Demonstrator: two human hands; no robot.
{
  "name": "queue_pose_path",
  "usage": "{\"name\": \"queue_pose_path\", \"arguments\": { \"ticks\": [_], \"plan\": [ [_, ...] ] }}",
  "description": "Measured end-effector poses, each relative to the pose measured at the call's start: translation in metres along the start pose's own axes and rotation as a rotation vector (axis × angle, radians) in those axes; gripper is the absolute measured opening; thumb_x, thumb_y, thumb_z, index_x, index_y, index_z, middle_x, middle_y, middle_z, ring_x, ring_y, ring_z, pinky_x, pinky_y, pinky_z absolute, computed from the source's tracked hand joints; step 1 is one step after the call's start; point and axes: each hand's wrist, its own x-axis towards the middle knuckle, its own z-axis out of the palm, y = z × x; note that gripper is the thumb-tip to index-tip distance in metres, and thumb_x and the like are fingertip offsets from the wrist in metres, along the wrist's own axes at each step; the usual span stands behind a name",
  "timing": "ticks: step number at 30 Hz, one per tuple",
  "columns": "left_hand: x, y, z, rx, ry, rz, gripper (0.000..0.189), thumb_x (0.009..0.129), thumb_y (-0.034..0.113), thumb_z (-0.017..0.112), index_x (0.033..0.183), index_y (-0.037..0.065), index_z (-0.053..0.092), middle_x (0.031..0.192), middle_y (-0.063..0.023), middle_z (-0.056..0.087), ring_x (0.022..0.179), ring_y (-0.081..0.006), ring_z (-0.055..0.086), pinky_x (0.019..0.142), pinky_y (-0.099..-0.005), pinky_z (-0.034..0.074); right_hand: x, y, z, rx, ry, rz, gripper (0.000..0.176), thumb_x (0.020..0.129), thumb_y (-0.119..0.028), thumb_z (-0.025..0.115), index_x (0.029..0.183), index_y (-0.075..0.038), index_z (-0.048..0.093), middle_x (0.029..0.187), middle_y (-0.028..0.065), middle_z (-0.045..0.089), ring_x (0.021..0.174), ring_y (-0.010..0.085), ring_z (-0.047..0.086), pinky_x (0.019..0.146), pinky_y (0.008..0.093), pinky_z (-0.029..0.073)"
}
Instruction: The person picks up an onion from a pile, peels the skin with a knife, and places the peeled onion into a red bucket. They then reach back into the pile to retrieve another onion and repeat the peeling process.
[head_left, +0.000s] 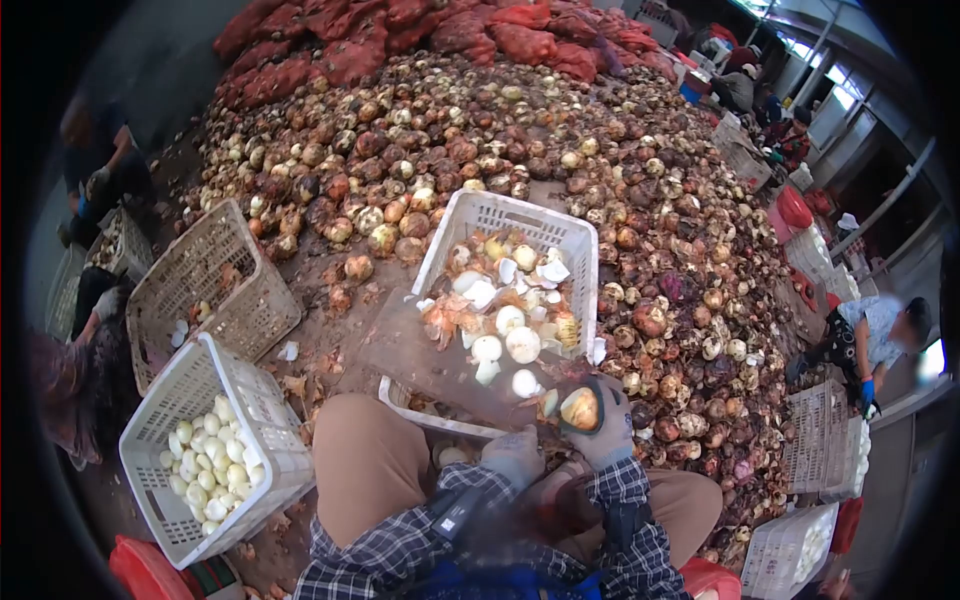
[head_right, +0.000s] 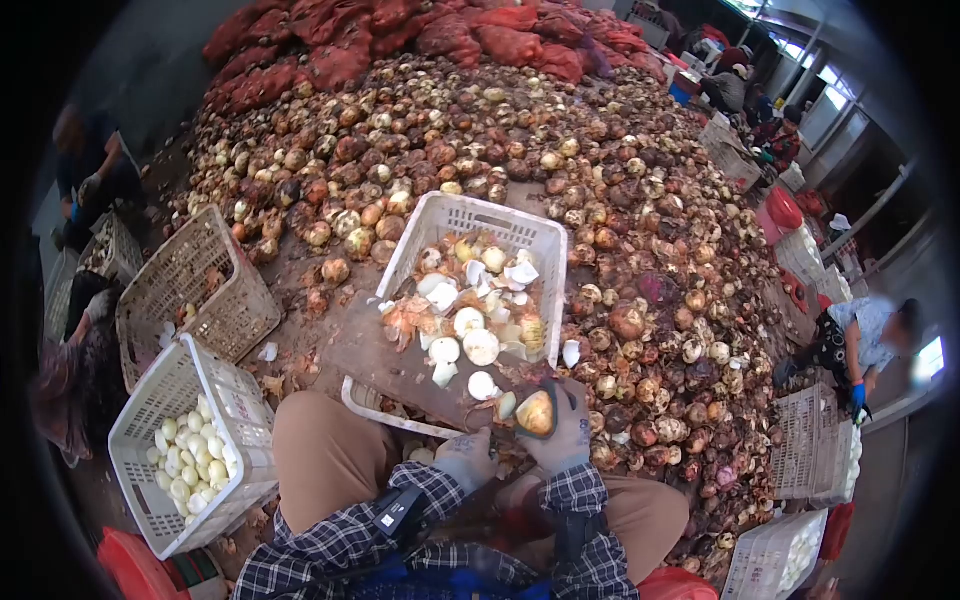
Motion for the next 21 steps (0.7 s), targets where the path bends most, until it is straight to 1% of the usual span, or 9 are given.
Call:
{"name": "queue_pose_path", "arguments": {
  "ticks": [1, 3, 6, 8, 12, 13, 15, 18, 21],
  "plan": [
    [-0.001, 0.000, -0.002, -0.009, 0.009, 0.005, 0.058, 0.085, 0.039, 0.057, 0.127, -0.001, 0.048, 0.113, -0.0212, 0.064, 0.110, -0.0317, 0.060, 0.094, -0.0406, 0.046, 0.001, 0.009, 0.002, 0.053, 0.021, 0.084, 0.076, 0.057, -0.018, 0.085, 0.126, -0.006, 0.054, 0.121, 0.0203, 0.055, 0.113, 0.0344, 0.054, 0.097, 0.0451, 0.045],
    [-0.006, -0.001, -0.009, -0.021, 0.024, 0.016, 0.055, 0.085, 0.038, 0.057, 0.126, 0.001, 0.049, 0.112, -0.0217, 0.064, 0.111, -0.0325, 0.060, 0.095, -0.0418, 0.045, 0.001, 0.028, 0.003, 0.941, 0.092, 0.360, 0.057, 0.071, -0.011, 0.077, 0.122, 0.001, 0.054, 0.110, 0.0161, 0.063, 0.102, 0.0283, 0.062, 0.092, 0.0411, 0.051],
    [0.001, -0.009, -0.005, -0.100, 0.074, 0.020, 0.045, 0.085, 0.039, 0.055, 0.114, 0.004, 0.058, 0.107, -0.0216, 0.065, 0.106, -0.0349, 0.061, 0.093, -0.0437, 0.046, 0.002, 0.019, -0.015, 1.852, 0.122, 0.427, 0.047, 0.088, -0.021, 0.062, 0.125, 0.005, 0.051, 0.116, 0.0171, 0.061, 0.107, 0.0303, 0.061, 0.094, 0.0450, 0.051],
    [0.009, -0.013, -0.011, -0.170, 0.084, 0.065, 0.035, 0.087, 0.032, 0.058, 0.103, 0.001, 0.063, 0.094, -0.0186, 0.069, 0.093, -0.0310, 0.066, 0.082, -0.0415, 0.050, 0.009, -0.014, -0.042, 1.991, 0.072, 0.357, 0.051, 0.087, -0.022, 0.063, 0.128, 0.006, 0.047, 0.118, 0.0181, 0.060, 0.109, 0.0321, 0.060, 0.096, 0.0460, 0.050],
    [-0.026, 0.024, -0.066, -0.612, 0.376, 0.280, 0.033, 0.094, 0.023, 0.053, 0.115, -0.002, 0.059, 0.094, -0.0193, 0.068, 0.091, -0.0263, 0.066, 0.076, -0.0353, 0.052, 0.025, -0.035, -0.078, 1.879, -0.047, 0.221, 0.060, 0.085, -0.018, 0.065, 0.134, 0.007, 0.040, 0.125, 0.0216, 0.054, 0.112, 0.0349, 0.058, 0.101, 0.0452, 0.047],
    [-0.040, 0.037, -0.085, -0.952, 0.185, 0.232, 0.032, 0.093, 0.019, 0.055, 0.116, -0.003, 0.058, 0.090, -0.0176, 0.068, 0.081, -0.0227, 0.067, 0.070, -0.0332, 0.053, 0.030, -0.036, -0.084, 1.772, -0.058, 0.213, 0.061, 0.084, -0.016, 0.065, 0.135, 0.007, 0.040, 0.126, 0.0222, 0.054, 0.112, 0.0350, 0.058, 0.102, 0.0450, 0.047],
    [-0.058, 0.061, -0.108, -0.999, 0.181, 0.390, 0.027, 0.093, 0.014, 0.053, 0.112, -0.004, 0.059, 0.085, -0.0099, 0.069, 0.072, -0.0135, 0.064, 0.064, -0.0286, 0.052, 0.036, -0.048, -0.100, 1.712, -0.141, 0.097, 0.066, 0.079, -0.008, 0.065, 0.137, 0.007, 0.037, 0.128, 0.0218, 0.052, 0.113, 0.0332, 0.058, 0.101, 0.0436, 0.047],
    [-0.070, 0.072, -0.111, -0.433, 0.467, 0.721, 0.029, 0.084, 0.010, 0.056, 0.111, -0.002, 0.061, 0.086, -0.0104, 0.068, 0.074, -0.0187, 0.066, 0.067, -0.0330, 0.053, 0.044, -0.052, -0.099, 1.792, -0.195, -0.008, 0.077, 0.074, -0.009, 0.072, 0.139, 0.007, 0.034, 0.130, 0.0209, 0.052, 0.114, 0.0314, 0.058, 0.099, 0.0425, 0.048],
    [-0.076, 0.072, -0.096, -0.276, 0.481, 0.667, 0.030, 0.082, 0.009, 0.058, 0.111, 0.000, 0.061, 0.088, -0.0140, 0.067, 0.077, -0.0245, 0.068, 0.069, -0.0347, 0.053, 0.037, -0.048, -0.080, 1.783, -0.104, 0.082, 0.087, 0.070, -0.016, 0.080, 0.140, 0.006, 0.034, 0.131, 0.0207, 0.052, 0.115, 0.0302, 0.057, 0.099, 0.0413, 0.049]
  ]
}}
